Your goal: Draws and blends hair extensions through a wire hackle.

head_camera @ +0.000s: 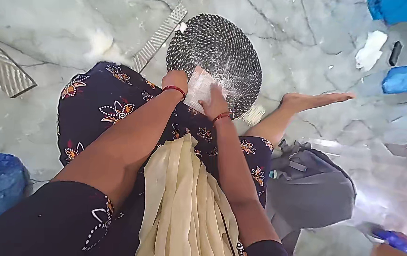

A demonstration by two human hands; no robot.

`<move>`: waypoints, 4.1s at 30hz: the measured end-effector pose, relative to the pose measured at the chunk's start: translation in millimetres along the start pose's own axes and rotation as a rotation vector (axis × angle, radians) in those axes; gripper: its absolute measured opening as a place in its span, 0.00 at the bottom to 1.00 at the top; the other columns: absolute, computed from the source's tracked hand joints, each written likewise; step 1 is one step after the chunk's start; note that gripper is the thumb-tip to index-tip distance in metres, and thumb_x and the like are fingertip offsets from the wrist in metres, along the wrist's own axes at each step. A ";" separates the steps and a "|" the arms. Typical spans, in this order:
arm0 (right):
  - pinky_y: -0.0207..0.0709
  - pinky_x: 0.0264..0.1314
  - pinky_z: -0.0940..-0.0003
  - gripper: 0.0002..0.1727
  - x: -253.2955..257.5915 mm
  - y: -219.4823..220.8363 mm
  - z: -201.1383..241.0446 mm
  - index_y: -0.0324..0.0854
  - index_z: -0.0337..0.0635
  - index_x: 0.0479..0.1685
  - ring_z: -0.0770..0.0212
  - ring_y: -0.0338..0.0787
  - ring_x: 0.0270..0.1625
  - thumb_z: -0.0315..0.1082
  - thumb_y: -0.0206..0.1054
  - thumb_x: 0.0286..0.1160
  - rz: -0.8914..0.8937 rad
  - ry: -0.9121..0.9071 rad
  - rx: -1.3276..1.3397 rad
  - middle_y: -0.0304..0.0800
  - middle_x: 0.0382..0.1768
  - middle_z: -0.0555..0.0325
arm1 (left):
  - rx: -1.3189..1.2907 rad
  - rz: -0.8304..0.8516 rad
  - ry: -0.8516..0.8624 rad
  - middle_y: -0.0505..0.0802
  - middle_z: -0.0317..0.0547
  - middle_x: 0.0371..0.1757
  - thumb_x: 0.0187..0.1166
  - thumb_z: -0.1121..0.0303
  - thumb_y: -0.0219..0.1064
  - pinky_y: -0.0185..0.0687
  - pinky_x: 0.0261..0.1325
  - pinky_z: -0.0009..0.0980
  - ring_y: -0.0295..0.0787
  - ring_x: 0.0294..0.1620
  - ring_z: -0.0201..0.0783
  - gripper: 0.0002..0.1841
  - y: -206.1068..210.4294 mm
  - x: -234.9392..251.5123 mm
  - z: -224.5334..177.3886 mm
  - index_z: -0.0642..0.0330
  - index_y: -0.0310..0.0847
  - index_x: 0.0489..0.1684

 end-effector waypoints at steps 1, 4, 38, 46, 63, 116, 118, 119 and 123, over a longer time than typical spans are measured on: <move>0.46 0.96 0.45 0.51 6.6 -3.7 -4.8 0.45 0.30 0.94 0.38 0.48 0.96 0.50 0.69 0.80 0.027 -0.025 -0.033 0.47 0.94 0.33 | -0.003 -0.003 -0.005 0.86 0.74 0.70 0.87 0.71 0.57 0.76 0.71 0.70 0.80 0.77 0.70 0.16 0.1 1.8 -0.3 0.76 0.86 0.57; 0.40 0.94 0.33 0.63 19.8 -3.4 1.9 0.38 0.32 0.96 0.37 0.40 0.98 0.61 0.73 0.72 0.175 -0.042 -0.177 0.38 0.96 0.34 | -0.009 -0.015 -0.017 0.86 0.74 0.70 0.87 0.69 0.59 0.75 0.71 0.72 0.80 0.77 0.70 0.16 -3.9 5.4 -4.8 0.75 0.86 0.58; 0.45 0.94 0.36 0.61 3.9 2.5 5.8 0.39 0.32 0.96 0.36 0.44 0.97 0.58 0.74 0.73 0.159 0.062 -0.067 0.39 0.95 0.33 | 0.161 -0.014 0.046 0.86 0.72 0.71 0.84 0.74 0.62 0.72 0.73 0.71 0.76 0.80 0.71 0.13 -2.1 -2.5 -8.7 0.74 0.88 0.55; 0.46 0.91 0.31 0.49 10.5 42.1 20.6 0.49 0.36 0.95 0.35 0.48 0.96 0.52 0.68 0.81 0.093 0.060 -0.144 0.49 0.94 0.36 | 0.175 -0.036 0.031 0.83 0.74 0.73 0.79 0.72 0.69 0.73 0.72 0.73 0.75 0.80 0.73 0.17 2.6 2.7 -7.7 0.77 0.85 0.59; 0.48 0.91 0.32 0.44 5.6 48.7 23.7 0.51 0.31 0.93 0.35 0.48 0.96 0.45 0.66 0.85 0.063 0.058 -0.141 0.50 0.93 0.34 | 0.172 -0.025 0.033 0.84 0.75 0.71 0.81 0.73 0.67 0.74 0.70 0.73 0.76 0.79 0.72 0.14 2.8 4.5 -10.5 0.77 0.86 0.56; 0.44 0.92 0.28 0.41 -7.9 43.1 26.9 0.50 0.45 0.96 0.39 0.44 0.97 0.33 0.64 0.84 0.096 0.114 -0.042 0.47 0.96 0.45 | 0.279 -0.023 0.065 0.82 0.62 0.80 0.84 0.68 0.64 0.70 0.82 0.62 0.73 0.85 0.62 0.19 6.9 -4.9 -10.6 0.66 0.84 0.70; 0.46 0.92 0.32 0.36 -13.5 45.5 25.8 0.56 0.44 0.94 0.40 0.48 0.97 0.30 0.60 0.85 0.076 0.105 -0.029 0.52 0.95 0.45 | 0.292 -0.020 0.060 0.82 0.63 0.80 0.84 0.68 0.64 0.71 0.82 0.62 0.74 0.84 0.62 0.19 7.6 -9.3 -10.3 0.67 0.84 0.70; 0.46 0.92 0.32 0.35 -16.2 42.8 25.5 0.57 0.45 0.94 0.41 0.49 0.97 0.30 0.59 0.85 0.080 0.103 -0.016 0.53 0.95 0.46 | 0.296 -0.022 0.054 0.82 0.63 0.80 0.84 0.69 0.64 0.71 0.81 0.62 0.74 0.84 0.62 0.19 7.8 -10.5 -10.6 0.68 0.84 0.69; 0.41 0.90 0.24 0.44 -15.6 17.5 26.1 0.46 0.51 0.98 0.41 0.46 0.97 0.49 0.64 0.86 0.143 0.095 0.028 0.48 0.96 0.47 | 0.290 -0.026 0.047 0.84 0.61 0.79 0.87 0.69 0.60 0.71 0.82 0.60 0.76 0.84 0.60 0.18 5.2 -12.6 -11.4 0.67 0.85 0.68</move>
Point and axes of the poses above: each hand's wrist, its own x-axis towards the middle knuckle, its own y-axis out of the palm, z = x × y, the point moved 4 cm from there along x, towards the middle knuckle
